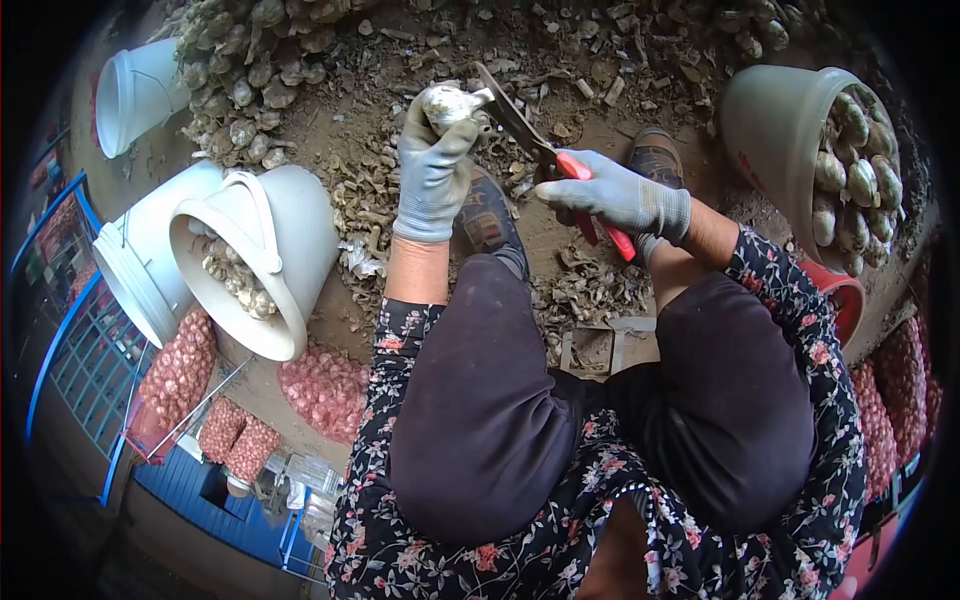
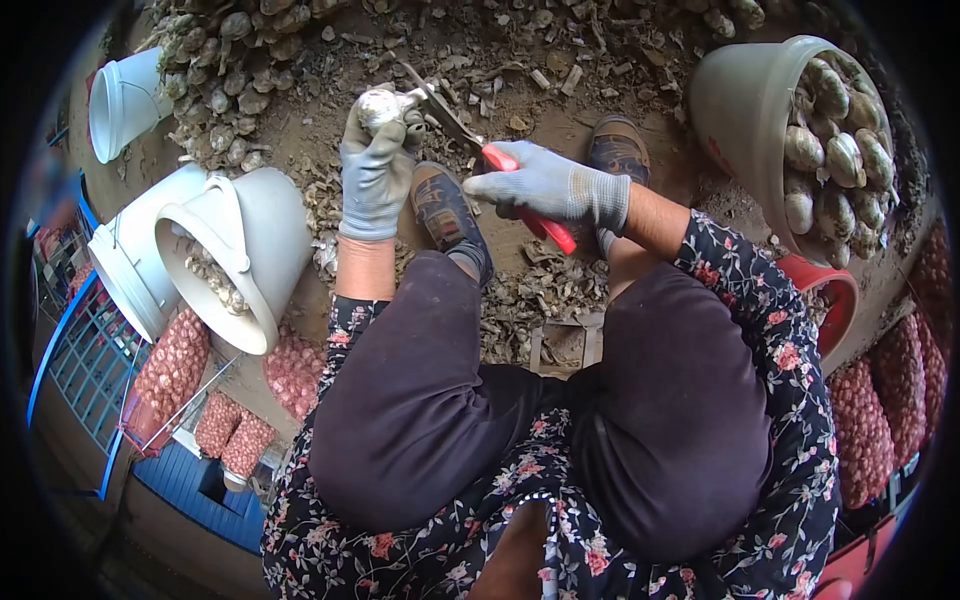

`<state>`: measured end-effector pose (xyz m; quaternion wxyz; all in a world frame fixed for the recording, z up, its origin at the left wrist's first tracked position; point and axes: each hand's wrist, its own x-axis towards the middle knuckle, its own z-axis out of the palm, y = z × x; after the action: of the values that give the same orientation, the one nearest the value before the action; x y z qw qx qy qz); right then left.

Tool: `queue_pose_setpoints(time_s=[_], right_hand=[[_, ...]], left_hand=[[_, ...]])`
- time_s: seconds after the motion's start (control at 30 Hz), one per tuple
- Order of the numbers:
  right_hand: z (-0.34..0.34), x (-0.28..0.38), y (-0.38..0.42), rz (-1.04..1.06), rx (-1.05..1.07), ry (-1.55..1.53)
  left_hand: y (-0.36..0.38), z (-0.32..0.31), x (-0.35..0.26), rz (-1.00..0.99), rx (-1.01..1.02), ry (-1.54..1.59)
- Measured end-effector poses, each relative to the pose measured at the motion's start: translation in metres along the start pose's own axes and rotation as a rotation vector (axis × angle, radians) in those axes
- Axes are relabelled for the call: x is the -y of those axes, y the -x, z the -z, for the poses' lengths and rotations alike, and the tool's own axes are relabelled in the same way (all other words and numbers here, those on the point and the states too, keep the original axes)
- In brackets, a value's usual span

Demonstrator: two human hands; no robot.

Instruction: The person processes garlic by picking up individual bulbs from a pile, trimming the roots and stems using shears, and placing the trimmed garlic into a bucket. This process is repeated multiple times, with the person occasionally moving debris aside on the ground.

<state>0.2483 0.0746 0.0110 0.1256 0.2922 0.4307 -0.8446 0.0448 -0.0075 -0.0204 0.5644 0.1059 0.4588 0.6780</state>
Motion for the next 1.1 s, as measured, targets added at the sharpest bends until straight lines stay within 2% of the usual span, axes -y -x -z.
queue_pose_setpoints(time_s=[0.1,0.13,0.17,0.2,0.23,0.27,0.3,0.33,0.37,0.4,0.43,0.47,0.53,0.57,0.63,0.7,0.73,0.8,0.87,0.93,1.0,1.07,1.1], right_hand=[[-0.001,-0.004,-0.002,-0.026,-0.032,-0.175],[-0.002,-0.002,-0.001,-0.002,-0.084,-0.032],[-0.001,-0.001,0.002,-0.048,-0.117,-0.084],[0.003,-0.002,0.006,-0.089,-0.161,-0.131],[0.009,-0.01,0.007,-0.076,-0.189,-0.172],[0.016,-0.017,0.008,-0.061,-0.203,-0.218],[0.017,-0.015,0.011,-0.087,-0.243,-0.273],[0.022,-0.021,0.011,-0.082,-0.25,-0.323],[0.025,-0.023,0.011,-0.075,-0.305,-0.273],[0.028,-0.022,0.01,-0.065,-0.356,-0.223],[0.03,-0.017,0.011,-0.059,-0.411,-0.233],[0.031,-0.014,0.01,-0.057,-0.459,-0.247],[0.042,-0.033,-0.003,0.006,-0.548,-0.264],[0.043,-0.028,-0.002,0.018,-0.589,-0.34],[0.04,-0.026,0.004,0.031,-0.63,-0.422],[0.044,-0.03,0.006,0.083,-0.764,-0.54],[0.048,-0.033,0.005,0.104,-0.768,-0.541],[0.058,-0.044,0.005,0.149,-0.946,-0.551],[0.068,-0.049,0.007,0.185,-0.977,-0.678],[0.083,-0.055,0.006,0.242,-1.1,-0.804],[0.101,-0.066,0.003,0.285,-1.148,-0.847],[0.117,-0.072,0.002,0.37,-1.215,-0.961],[0.122,-0.076,0.002,0.358,-1.227,-0.909]], left_hand=[[0.005,-0.014,-0.003,0.019,-0.061,-0.067],[0.008,-0.016,-0.003,0.008,-0.122,-0.168],[0.015,-0.02,-0.013,-0.003,-0.131,-0.164],[0.02,-0.003,-0.016,-0.107,-0.265,-0.259],[0.031,0.059,-0.03,-0.072,-0.341,-0.073],[0.044,0.037,-0.07,-0.331,-0.427,-0.421],[0.06,0.092,-0.101,-0.621,-0.491,-1.013],[0.088,0.123,-0.14,-0.7,-0.674,-1.147],[0.096,0.062,-0.167,-0.722,-0.891,-1.423],[0.11,0.066,-0.185,-0.652,-1.081,-1.126],[0.141,0.146,-0.215,-0.546,-1.12,-1.533],[0.141,0.146,-0.212,-0.551,-1.117,-1.542],[0.133,0.13,-0.202,-0.186,-1.508,-1.982],[0.12,0.102,-0.194,-0.413,-1.481,-2.229],[0.081,0.042,-0.196,-0.451,-1.048,-2.227],[0.028,0.027,-0.174,-1.079,-0.78,-2.046],[-0.005,0.003,-0.17,-1.085,-0.567,-1.946],[-0.052,-0.074,-0.164,-1.099,-0.192,-2.12],[-0.098,-0.136,-0.158,-1.209,0.192,-2.044],[-0.137,-0.201,-0.145,-1.28,0.5,-1.917],[-0.182,-0.243,-0.115,-1.34,0.684,-1.839],[-0.227,-0.278,-0.075,-1.218,0.795,-1.818],[-0.241,-0.297,-0.05,-1.153,0.719,-1.833]])
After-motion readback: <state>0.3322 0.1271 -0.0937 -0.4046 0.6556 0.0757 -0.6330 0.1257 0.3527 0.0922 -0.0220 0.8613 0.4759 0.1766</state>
